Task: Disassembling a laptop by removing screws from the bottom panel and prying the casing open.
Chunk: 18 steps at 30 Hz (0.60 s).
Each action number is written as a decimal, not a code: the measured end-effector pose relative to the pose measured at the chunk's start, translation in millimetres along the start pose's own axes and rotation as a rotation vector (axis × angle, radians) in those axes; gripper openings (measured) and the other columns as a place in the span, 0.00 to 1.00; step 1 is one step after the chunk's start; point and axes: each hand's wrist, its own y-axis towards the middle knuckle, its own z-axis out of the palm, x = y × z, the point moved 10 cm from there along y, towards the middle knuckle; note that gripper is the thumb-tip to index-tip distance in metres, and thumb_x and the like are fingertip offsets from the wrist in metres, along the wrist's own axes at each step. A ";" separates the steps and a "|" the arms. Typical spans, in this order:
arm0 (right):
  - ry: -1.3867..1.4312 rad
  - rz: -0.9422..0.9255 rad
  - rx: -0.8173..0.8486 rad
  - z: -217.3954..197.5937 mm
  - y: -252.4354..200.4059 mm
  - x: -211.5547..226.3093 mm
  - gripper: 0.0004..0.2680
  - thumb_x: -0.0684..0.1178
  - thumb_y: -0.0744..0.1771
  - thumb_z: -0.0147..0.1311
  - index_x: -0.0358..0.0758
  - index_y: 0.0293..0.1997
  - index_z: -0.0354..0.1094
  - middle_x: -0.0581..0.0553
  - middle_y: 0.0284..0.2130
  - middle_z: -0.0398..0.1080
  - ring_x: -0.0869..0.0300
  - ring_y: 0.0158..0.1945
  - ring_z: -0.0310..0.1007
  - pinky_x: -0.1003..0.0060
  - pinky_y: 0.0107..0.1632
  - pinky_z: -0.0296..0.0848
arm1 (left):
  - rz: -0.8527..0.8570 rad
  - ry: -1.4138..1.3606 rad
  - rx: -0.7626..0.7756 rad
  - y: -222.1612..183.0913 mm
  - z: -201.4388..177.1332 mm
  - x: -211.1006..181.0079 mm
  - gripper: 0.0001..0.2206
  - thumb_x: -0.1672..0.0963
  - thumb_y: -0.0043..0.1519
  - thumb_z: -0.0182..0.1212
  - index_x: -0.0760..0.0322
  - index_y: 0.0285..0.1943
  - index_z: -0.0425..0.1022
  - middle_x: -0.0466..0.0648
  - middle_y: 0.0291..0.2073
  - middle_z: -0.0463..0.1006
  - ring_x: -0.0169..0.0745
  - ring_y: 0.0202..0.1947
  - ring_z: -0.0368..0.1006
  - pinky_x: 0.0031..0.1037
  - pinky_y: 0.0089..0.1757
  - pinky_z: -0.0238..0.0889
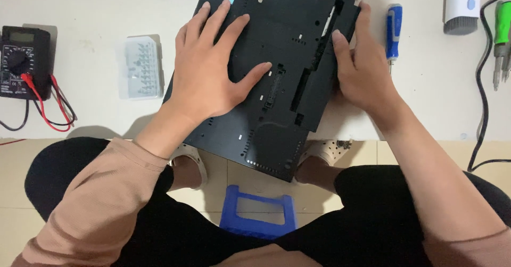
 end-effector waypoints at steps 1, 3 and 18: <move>0.001 -0.001 0.001 0.9 0.4 -0.1 0.23 0.53 0.74 0.36 0.35 0.76 0.29 0.40 0.23 0.63 0.56 0.26 0.62 0.60 0.35 0.58 | -0.001 0.001 0.000 -0.2 0.8 0.6 0.31 0.41 0.64 0.59 0.61 0.68 0.66 0.58 0.68 0.60 0.67 0.68 0.51 0.59 0.60 0.46; -0.061 -0.011 0.028 5.0 -0.2 -0.1 0.23 0.53 0.75 0.31 0.32 0.75 0.24 0.45 0.18 0.53 0.57 0.22 0.54 0.60 0.27 0.48 | 0.014 0.028 -0.013 -0.9 1.3 -0.5 0.30 0.42 0.65 0.60 0.62 0.69 0.67 0.58 0.68 0.60 0.66 0.68 0.51 0.58 0.60 0.48; -0.352 -0.251 -0.407 -10.2 -26.4 41.2 0.16 0.53 0.75 0.33 0.28 0.65 0.55 0.36 0.44 0.65 0.48 0.46 0.63 0.55 0.47 0.63 | 0.011 0.024 -0.012 -1.2 0.3 -1.0 0.30 0.42 0.65 0.60 0.61 0.69 0.66 0.58 0.68 0.60 0.66 0.68 0.50 0.60 0.60 0.48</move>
